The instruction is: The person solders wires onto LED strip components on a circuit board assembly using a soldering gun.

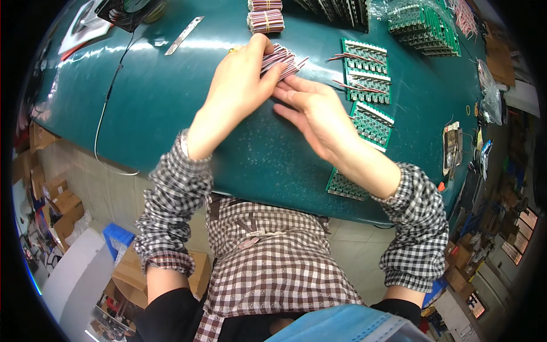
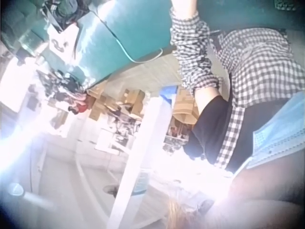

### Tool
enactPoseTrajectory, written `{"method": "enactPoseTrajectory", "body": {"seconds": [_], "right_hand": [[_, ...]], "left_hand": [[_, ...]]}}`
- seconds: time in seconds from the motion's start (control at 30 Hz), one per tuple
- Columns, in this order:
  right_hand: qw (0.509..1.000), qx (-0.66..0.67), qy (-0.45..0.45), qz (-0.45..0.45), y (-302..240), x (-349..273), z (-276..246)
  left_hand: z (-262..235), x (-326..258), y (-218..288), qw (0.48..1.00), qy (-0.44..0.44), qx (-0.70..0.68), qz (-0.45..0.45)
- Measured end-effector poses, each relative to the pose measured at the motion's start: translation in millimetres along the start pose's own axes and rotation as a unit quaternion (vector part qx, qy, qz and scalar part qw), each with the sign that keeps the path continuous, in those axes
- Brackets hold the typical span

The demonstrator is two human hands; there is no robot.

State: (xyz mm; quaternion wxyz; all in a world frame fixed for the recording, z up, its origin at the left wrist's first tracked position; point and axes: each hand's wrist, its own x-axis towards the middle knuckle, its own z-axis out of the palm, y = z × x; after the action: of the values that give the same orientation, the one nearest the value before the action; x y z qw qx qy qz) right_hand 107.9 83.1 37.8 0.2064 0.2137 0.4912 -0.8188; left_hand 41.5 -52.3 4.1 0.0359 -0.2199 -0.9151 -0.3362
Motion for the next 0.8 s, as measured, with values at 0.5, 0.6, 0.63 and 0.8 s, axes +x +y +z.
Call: {"method": "enactPoseTrajectory", "body": {"seconds": [0.5,0.6,0.63,0.8], "right_hand": [[0.999,0.047,-0.022,0.013,5.0,1.9,-19.0],[0.998,-0.04,0.0,0.042,-2.4,-2.1,-26.8],[0.994,-0.101,-0.014,0.036,-4.9,-0.9,-31.0],[0.929,-0.368,0.014,0.018,-29.4,-6.8,-38.3]], "left_hand": [[-6.3,14.7,-19.9,0.975,-0.103,-0.094,0.175],[-4.9,13.7,-23.2,0.965,-0.13,-0.092,0.209],[-4.3,13.7,-23.9,0.965,-0.122,-0.096,0.212],[-5.2,8.7,-25.1,0.969,-0.114,-0.063,0.208]]}}
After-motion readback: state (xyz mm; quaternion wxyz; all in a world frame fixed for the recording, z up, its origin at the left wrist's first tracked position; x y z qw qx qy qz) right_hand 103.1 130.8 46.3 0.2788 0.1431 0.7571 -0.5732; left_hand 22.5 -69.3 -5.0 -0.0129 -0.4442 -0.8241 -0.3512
